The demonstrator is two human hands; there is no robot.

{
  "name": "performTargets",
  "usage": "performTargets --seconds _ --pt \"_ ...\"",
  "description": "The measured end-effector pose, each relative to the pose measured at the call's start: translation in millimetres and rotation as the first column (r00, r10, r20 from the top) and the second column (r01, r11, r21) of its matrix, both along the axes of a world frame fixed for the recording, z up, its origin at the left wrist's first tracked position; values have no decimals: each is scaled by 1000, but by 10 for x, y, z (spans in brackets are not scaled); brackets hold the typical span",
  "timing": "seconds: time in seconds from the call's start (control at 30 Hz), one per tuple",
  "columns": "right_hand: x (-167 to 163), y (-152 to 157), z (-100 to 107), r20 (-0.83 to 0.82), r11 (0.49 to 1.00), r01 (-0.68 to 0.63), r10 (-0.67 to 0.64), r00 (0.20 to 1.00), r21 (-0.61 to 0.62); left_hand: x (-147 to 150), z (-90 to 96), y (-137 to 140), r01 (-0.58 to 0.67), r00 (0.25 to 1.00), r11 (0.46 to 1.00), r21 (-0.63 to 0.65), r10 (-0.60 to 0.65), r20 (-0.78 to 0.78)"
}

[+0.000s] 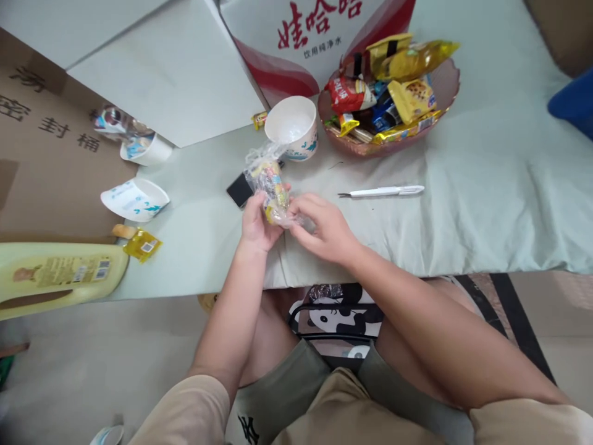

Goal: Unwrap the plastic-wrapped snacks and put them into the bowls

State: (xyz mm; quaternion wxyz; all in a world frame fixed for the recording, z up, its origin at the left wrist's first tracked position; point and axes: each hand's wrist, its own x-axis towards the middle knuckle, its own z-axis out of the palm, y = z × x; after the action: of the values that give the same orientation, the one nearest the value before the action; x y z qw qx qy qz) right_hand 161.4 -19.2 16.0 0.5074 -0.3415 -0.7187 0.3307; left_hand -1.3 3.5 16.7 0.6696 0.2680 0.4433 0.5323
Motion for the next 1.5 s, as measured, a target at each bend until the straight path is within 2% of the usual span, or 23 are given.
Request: performTargets --seconds 0.13,0.27,0.33,0.5,0.57,0.7,0.77,0.9,1.07,1.2,1.27,1.33,1.43,1.5 --pt "-42 -44 43 3 991 61 -61 998 -117 -9 -56 -71 92 995 993 72 -88 -54" --pt "-85 -70 -12 15 934 223 -228 974 -280 22 -83 -191 321 947 935 149 -321 -25" --pt "-83 -67 -92 45 913 274 -273 961 -302 16 -76 -235 352 936 925 147 -350 -38" --pt "42 44 -308 21 959 154 -154 988 -237 -67 -39 -282 269 963 961 60 -269 -8" --pt "120 112 -329 8 962 145 -147 989 -230 -106 -34 -291 308 951 951 25 -308 -4" --pt "243 181 -227 45 968 173 -168 985 -180 -118 -51 -304 454 886 891 -14 -454 -93" --pt "270 171 -163 53 981 150 -145 988 -123 -74 -75 -299 454 878 891 -1 -447 -170" --pt "226 111 -134 110 993 107 -101 989 -49 74 -147 -262 318 922 946 70 -291 -257" --pt "67 50 -166 276 995 92 -81 958 -24 235 -191 -237 102 992 986 128 -91 -87" --pt "26 57 -146 245 994 106 -109 963 23 263 -167 -245 20 999 995 102 -15 -48" --pt "43 80 -140 234 986 162 -164 958 29 240 -130 -261 57 995 995 76 -51 -81" --pt "69 107 -143 251 972 234 -235 939 34 205 -76 -285 149 987 989 27 -147 -62" --pt "95 132 -149 291 929 362 -368 883 76 169 8 -320 279 959 960 -33 -276 65" --pt "88 125 -146 321 910 403 -412 853 97 170 40 -328 288 951 957 -41 -281 127"
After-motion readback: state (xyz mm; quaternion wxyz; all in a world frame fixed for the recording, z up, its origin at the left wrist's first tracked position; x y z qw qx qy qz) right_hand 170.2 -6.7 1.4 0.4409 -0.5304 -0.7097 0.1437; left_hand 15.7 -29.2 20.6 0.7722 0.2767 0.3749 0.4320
